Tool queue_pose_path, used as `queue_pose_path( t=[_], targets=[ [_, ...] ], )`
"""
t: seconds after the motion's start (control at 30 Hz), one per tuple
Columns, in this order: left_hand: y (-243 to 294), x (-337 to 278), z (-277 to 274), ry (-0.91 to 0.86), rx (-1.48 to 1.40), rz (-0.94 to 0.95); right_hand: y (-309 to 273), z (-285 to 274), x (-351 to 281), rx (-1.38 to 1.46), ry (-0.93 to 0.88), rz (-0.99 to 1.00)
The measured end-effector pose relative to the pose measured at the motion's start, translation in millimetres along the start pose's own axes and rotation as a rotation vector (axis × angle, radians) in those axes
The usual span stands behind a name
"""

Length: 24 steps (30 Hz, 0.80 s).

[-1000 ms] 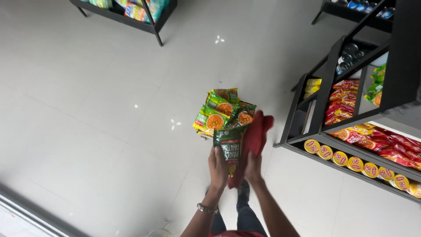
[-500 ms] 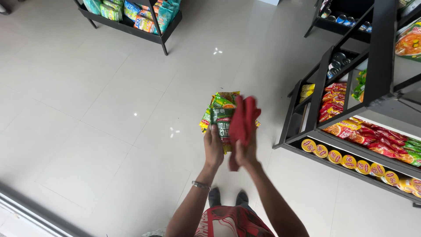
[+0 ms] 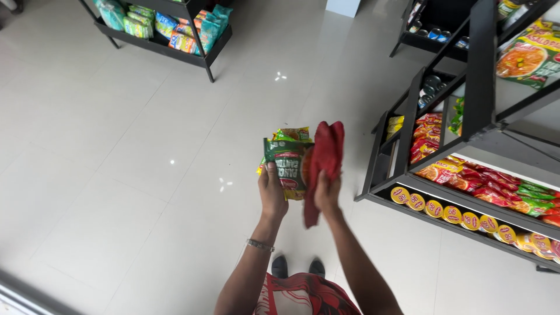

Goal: Removing noodle packets from a shelf, wiping them with a cloth on the floor, and restocking them.

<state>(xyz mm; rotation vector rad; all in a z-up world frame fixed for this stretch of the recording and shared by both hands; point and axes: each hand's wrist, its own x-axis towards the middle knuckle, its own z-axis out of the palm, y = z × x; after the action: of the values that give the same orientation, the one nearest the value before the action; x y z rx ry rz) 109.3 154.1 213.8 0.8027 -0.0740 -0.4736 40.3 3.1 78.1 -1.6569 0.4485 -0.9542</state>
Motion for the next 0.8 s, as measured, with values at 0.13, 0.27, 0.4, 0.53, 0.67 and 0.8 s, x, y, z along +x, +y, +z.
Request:
queue_pose_path(
  t=[0.13,0.27,0.4,0.53,0.67,0.8],
  targets=[
    [-10.1,6.4,4.7,-0.021,-0.091,0.003,-130.8,15.5,-14.0,-0.344,0.004,-0.344],
    [-20.1,2.2,10.4,-0.093,-0.023,0.001,-126.6,-9.2,11.0,-0.342,-0.035,-0.38],
    [11.7,-9.4,42.1,-0.148,-0.176,-0.089,-123.0,-55.3,55.0,0.466,0.151,0.604],
    [-1.7,21.1,25.7,-0.166,-0.115,-0.218,-155.0,-71.6,27.8,1.072,-0.162,0.399],
    [31.9,21.6,44.3,-0.247,0.734,0.276,-178.1,-82.5,22.3,0.791,-0.047,0.547],
    [64.7,-23.9,74.6,-0.057,1.292,0.467,-139.0,-81.1,14.4,0.517,0.169,0.416]
  ],
)
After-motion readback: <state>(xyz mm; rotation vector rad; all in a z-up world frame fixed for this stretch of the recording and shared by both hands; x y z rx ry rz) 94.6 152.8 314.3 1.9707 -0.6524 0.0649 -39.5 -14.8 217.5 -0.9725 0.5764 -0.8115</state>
